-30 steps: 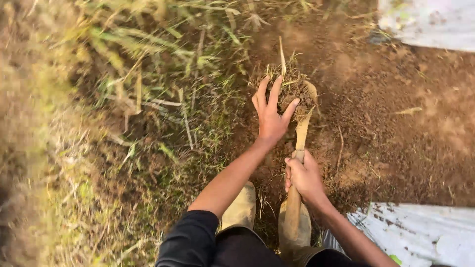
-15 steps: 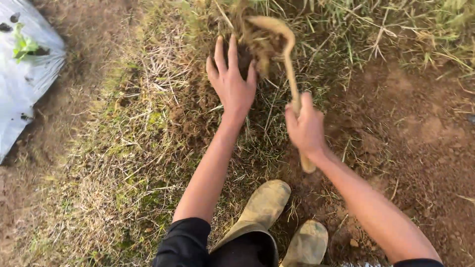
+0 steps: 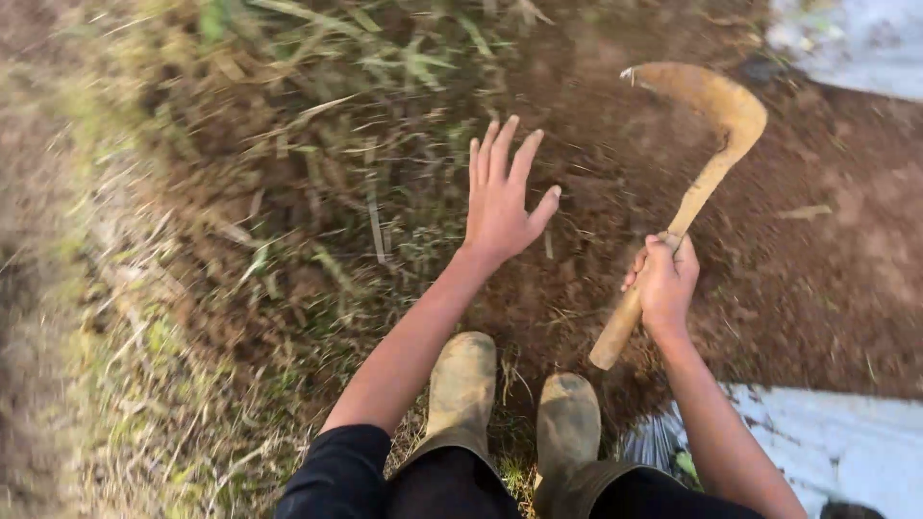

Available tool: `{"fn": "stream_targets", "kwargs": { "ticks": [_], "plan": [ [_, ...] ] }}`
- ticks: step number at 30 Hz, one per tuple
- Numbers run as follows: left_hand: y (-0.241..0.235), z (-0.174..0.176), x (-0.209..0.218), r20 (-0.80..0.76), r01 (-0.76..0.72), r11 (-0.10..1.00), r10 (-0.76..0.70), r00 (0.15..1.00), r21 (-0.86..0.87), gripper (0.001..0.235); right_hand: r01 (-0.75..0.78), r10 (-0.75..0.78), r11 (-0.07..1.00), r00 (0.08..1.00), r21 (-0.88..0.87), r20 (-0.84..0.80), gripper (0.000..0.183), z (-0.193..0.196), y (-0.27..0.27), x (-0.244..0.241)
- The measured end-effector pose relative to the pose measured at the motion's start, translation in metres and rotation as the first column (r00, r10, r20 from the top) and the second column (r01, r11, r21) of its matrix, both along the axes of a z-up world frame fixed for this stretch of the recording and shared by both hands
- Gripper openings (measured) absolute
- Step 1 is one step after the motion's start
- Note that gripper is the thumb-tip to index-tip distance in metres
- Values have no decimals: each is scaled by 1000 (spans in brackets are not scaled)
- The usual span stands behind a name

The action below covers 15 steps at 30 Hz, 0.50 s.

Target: Using a hand tool to remove weeds and move soil around planting beds in a field.

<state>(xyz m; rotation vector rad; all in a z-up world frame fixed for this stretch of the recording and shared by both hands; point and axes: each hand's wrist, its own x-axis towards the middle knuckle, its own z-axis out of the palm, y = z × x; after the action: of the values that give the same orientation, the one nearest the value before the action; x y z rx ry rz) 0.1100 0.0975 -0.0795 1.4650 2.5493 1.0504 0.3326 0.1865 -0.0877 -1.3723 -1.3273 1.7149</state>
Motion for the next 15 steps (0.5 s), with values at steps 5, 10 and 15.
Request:
{"fn": "stream_targets", "kwargs": {
  "ticks": [5,10,15],
  "plan": [
    [27,-66,52,251,76,987,-40,967,-139,84,214,-207,974,974,-73,90,10,-32,-9,91],
    [45,-64,72,454,188,974,-114,884,-122,77,307,-292,946,946,-102,139,8,-33,-16,117],
    [34,-30,58,398,421,882,-316,861,-211,85,171,-161,983,977,-68,137,12,-28,9,84]
  ]
}}
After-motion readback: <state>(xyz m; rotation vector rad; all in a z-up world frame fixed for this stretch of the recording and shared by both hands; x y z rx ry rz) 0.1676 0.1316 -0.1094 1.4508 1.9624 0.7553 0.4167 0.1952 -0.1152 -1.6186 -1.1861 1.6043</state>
